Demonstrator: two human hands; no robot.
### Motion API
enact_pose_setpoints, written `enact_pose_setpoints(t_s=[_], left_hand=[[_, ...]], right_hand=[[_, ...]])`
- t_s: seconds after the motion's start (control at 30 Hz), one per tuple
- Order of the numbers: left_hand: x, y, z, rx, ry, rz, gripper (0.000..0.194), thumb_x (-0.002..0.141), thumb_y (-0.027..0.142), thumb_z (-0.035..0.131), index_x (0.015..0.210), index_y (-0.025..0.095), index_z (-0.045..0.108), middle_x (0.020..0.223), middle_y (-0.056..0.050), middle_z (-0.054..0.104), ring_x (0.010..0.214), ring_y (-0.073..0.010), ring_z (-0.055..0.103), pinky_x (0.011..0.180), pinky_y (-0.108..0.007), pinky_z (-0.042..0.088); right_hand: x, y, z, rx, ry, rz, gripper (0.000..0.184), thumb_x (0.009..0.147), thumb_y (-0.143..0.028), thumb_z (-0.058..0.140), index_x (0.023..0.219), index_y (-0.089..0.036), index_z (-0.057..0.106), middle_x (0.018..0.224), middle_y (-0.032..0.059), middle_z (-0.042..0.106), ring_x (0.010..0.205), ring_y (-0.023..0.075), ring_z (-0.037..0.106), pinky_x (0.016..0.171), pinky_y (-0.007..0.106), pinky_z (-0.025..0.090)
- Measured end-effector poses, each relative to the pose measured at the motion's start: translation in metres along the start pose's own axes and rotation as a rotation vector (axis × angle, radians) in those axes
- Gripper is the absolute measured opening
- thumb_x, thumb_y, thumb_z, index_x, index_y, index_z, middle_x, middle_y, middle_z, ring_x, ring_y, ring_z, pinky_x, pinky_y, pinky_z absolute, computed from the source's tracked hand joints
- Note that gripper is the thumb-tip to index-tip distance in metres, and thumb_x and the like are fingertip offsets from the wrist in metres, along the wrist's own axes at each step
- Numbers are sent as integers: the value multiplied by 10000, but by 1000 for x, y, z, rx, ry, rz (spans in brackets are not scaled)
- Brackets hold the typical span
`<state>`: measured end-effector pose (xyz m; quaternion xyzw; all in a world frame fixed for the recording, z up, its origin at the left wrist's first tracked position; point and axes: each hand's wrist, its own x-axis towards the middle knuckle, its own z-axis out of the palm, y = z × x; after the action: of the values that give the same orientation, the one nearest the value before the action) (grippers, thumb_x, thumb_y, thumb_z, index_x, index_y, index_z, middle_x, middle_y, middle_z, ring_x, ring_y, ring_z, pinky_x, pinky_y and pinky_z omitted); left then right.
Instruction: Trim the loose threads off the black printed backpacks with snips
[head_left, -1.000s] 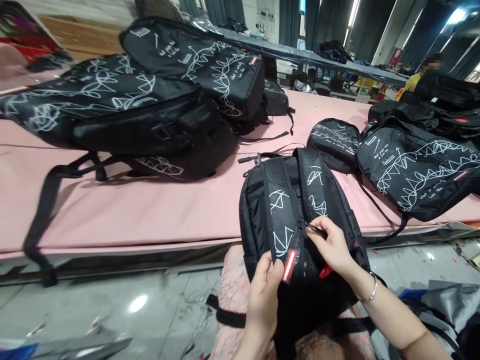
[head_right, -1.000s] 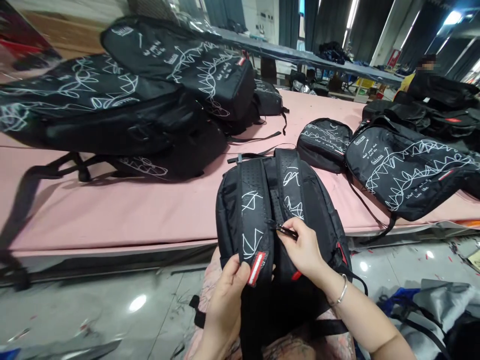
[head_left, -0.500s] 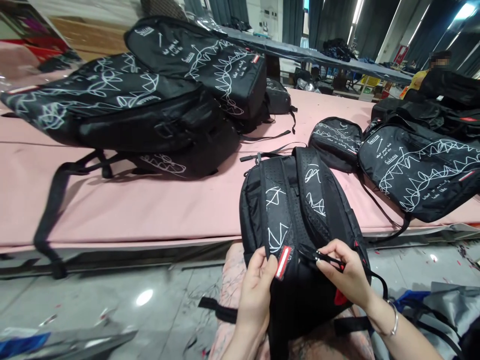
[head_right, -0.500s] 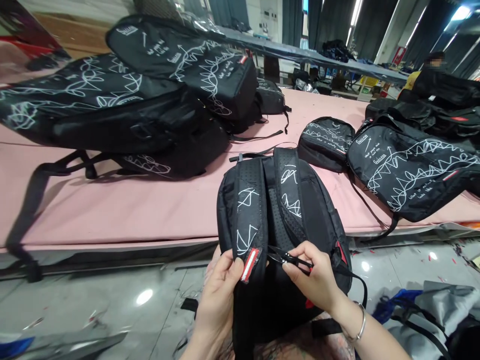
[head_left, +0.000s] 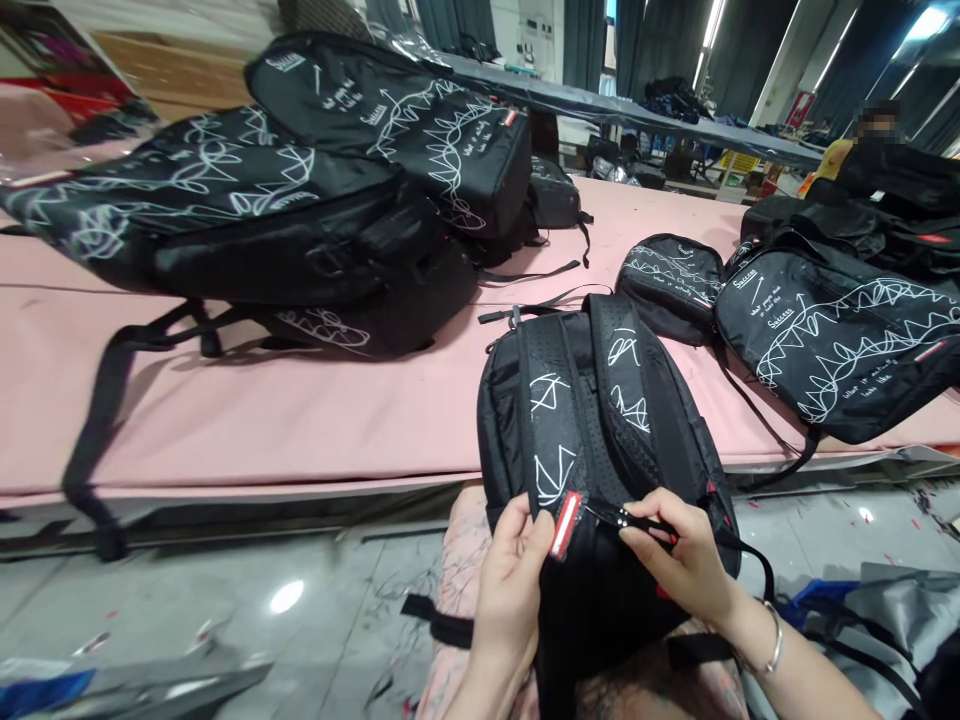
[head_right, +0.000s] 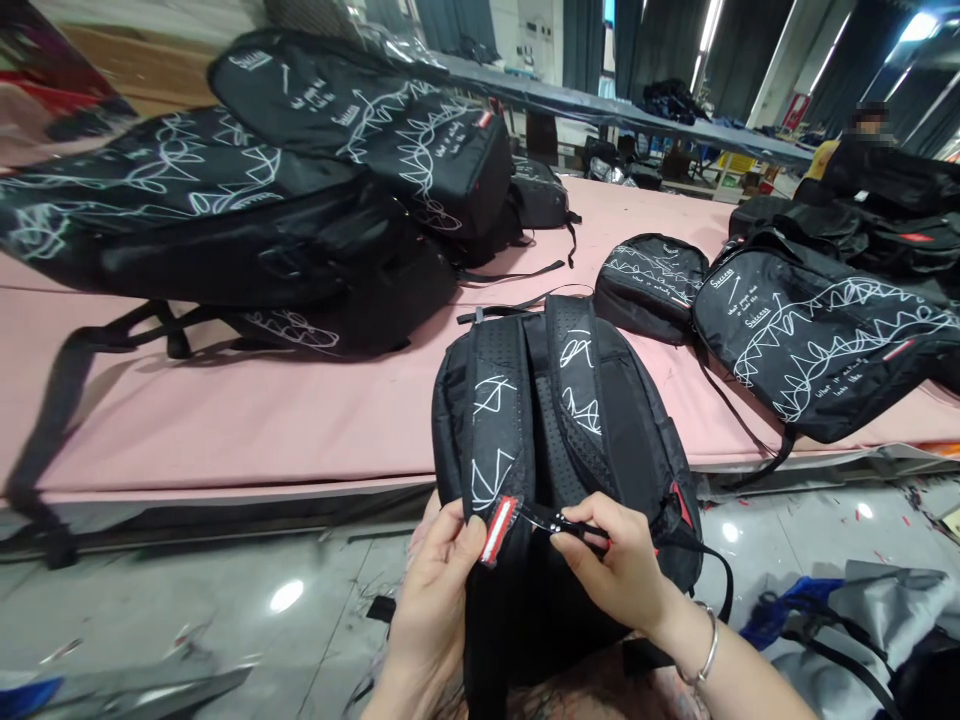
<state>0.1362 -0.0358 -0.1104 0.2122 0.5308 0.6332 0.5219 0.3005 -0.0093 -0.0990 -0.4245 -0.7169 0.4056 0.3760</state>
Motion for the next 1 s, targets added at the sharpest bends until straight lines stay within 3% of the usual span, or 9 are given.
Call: enact_pose_setpoints(t_s=[0.13, 0.27, 0.47, 0.6, 0.83, 1.0], left_hand=[[0, -1, 1, -18, -2, -44, 365, 646, 457, 708, 872, 200, 580, 766, 19, 605, 657, -117, 541, 599, -203, 444], [1, -2, 2, 22, 10, 20, 341, 649, 452, 709, 835, 189, 595, 762, 13, 612, 668, -114, 542, 595, -188, 442], [-1, -2, 0, 20, -15, 44, 329, 675, 442, 695, 862, 186, 610, 807, 4, 634, 722, -119, 574, 653, -191, 464], [-1, -4, -1, -31, -17, -35, 342, 664, 441, 706, 887, 206, 597, 795, 23, 631, 706, -109, 565, 639, -184, 460], [-2, 7, 3, 74, 2, 69, 356, 661, 477, 691, 844, 180, 621, 804, -14, 650, 730, -145, 581, 667, -219, 474], [-4, 9, 3, 33, -5, 44, 337, 669, 438, 700, 862, 173, 624, 816, -22, 653, 737, -150, 593, 653, -220, 472]], right_hand=[[-2, 1, 1, 28, 30, 23, 152, 843, -327, 559, 871, -180, 581, 724, 11, 585, 593, 109, 547, 505, 197, 456], [-2, 0, 3, 12, 24, 13, 158, 845, -331, 554, 888, -182, 583, 762, 29, 598, 650, 124, 568, 526, 201, 472], [2, 3, 3, -71, 31, -83, 111, 857, -269, 535, 872, -178, 596, 771, 45, 628, 685, 137, 587, 564, 218, 468], [4, 4, 0, 0, 21, -22, 111, 840, -284, 556, 851, -180, 592, 748, 27, 611, 642, 124, 580, 523, 199, 468], [9, 4, -7, 22, -42, -31, 127, 823, -296, 583, 886, -185, 590, 784, 31, 617, 687, 124, 586, 535, 181, 492], [11, 6, -7, 18, -33, -6, 128, 796, -292, 607, 859, -182, 591, 773, 21, 622, 664, 116, 592, 531, 177, 494]])
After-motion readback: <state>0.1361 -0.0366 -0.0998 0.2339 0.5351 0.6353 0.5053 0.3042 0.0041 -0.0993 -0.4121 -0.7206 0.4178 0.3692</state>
